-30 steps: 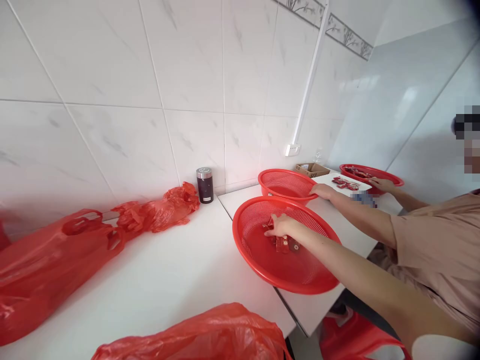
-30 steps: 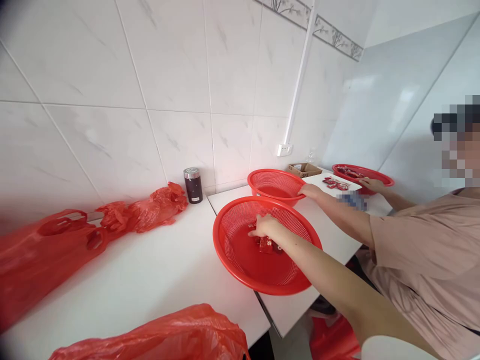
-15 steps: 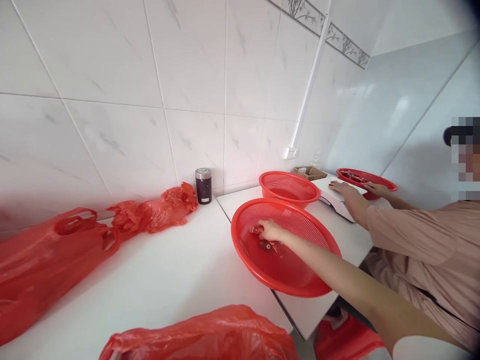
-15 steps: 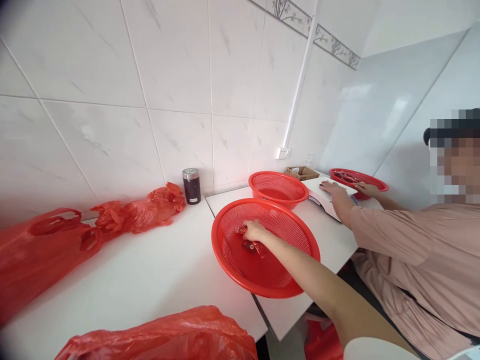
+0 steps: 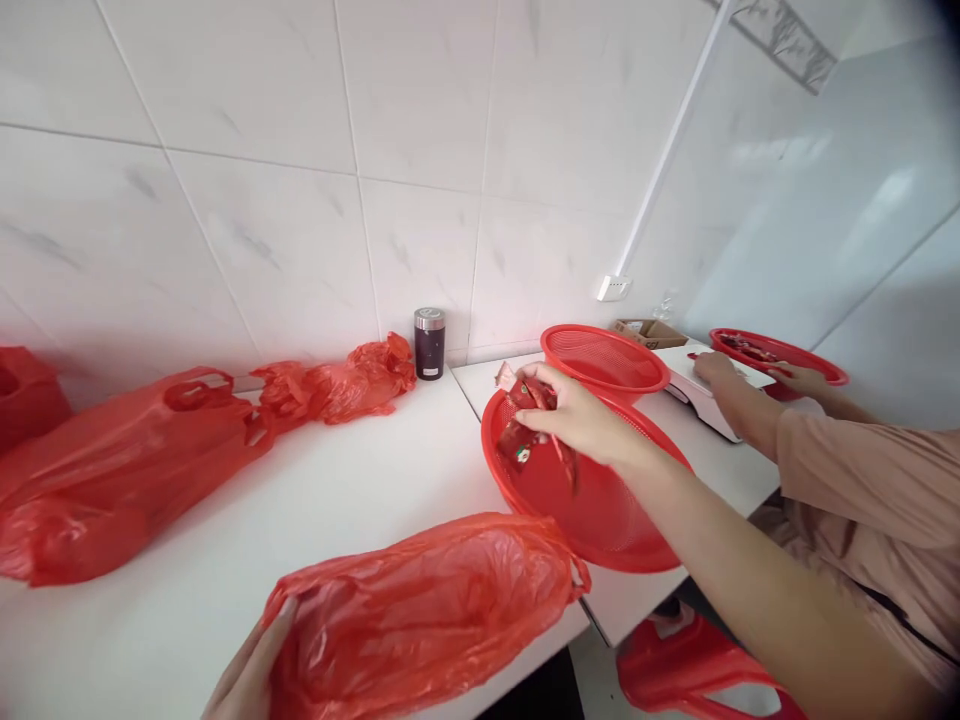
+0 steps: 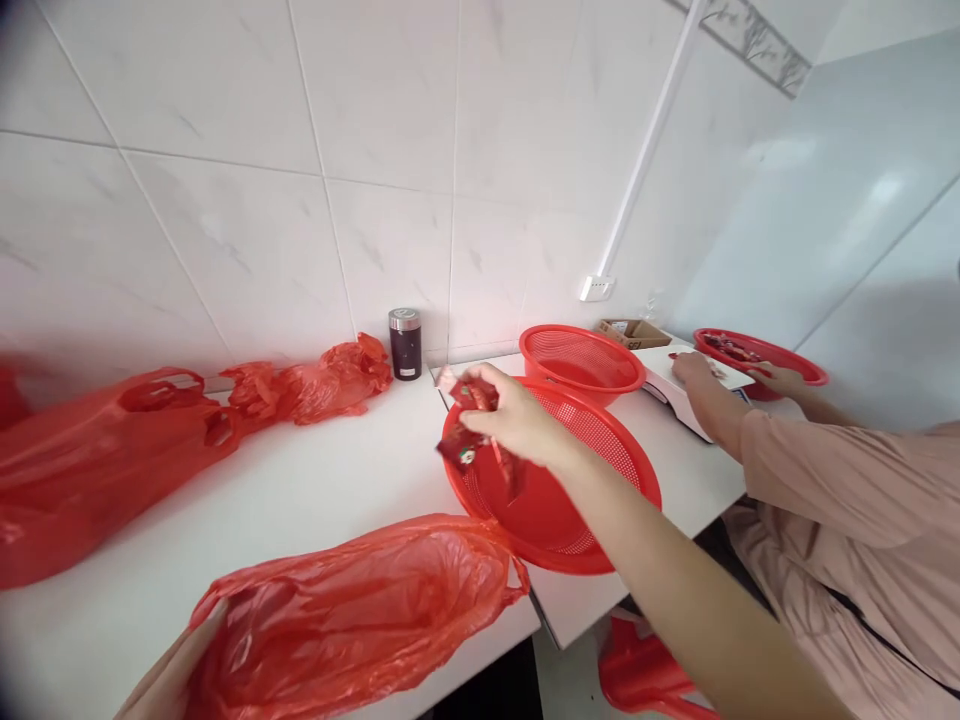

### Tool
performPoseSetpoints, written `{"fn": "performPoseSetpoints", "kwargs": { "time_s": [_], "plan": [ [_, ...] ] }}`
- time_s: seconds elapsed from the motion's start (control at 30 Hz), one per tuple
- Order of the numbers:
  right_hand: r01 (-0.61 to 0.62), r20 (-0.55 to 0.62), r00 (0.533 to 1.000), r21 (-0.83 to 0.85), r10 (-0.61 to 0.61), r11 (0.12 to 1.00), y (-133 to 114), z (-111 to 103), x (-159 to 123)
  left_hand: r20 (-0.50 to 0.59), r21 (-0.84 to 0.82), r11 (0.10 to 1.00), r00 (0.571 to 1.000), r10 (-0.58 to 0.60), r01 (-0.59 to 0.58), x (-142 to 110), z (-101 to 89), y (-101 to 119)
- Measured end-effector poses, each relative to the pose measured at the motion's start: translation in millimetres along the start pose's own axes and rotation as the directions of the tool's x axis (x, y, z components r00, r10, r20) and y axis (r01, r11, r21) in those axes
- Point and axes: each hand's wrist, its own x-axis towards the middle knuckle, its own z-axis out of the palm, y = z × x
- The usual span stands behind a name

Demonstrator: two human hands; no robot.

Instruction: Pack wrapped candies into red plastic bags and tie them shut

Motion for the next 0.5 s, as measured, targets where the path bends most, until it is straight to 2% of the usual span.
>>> {"fn": "performPoseSetpoints", "kwargs": {
  "time_s": [0.07,0.1,0.13,0.17,0.2,0.3,0.4,0.5],
  "plan": [
    [0.189,-0.099,0.977,-0.028,-0.191,0.982,-20,36,-26,0.042,-0.089,0.992,0.995,-0.085,0.089,-7,11.9,0],
    [0.288,-0.103,0.95,-0.08,-0.295,0.954,-24,57,-41,0.055,-0.123,0.986,0.993,-0.103,0.109,-10,17.1,0],
    [0.4,-0.027,0.913,-0.15,-0.408,0.904,-24,79,-55,0.063,-0.146,0.983,0.992,-0.105,0.113,-12,21.7,0],
    [0.497,0.116,0.868,-0.218,-0.483,0.84,-21,100,-67,0.08,-0.161,0.981,0.992,-0.1,0.112,-14,25.6,0],
    [0.529,0.237,0.847,-0.273,-0.477,0.804,-14,119,-77,0.102,-0.162,0.981,0.99,-0.093,0.109,-16,28.6,0],
    [0.576,0.397,0.8,-0.298,-0.449,0.762,12,156,-90,0.159,-0.061,0.995,0.985,-0.069,0.079,-19,33.6,0],
    [0.58,0.555,0.756,-0.319,-0.348,0.75,31,162,-79,0.127,0.118,0.987,0.988,0.09,-0.105,-23,33.5,3],
    [0.513,0.638,0.745,-0.36,-0.195,0.78,36,152,-62,0.082,0.275,0.911,0.952,0.296,-0.307,-25,28.9,9]
  ]
}}
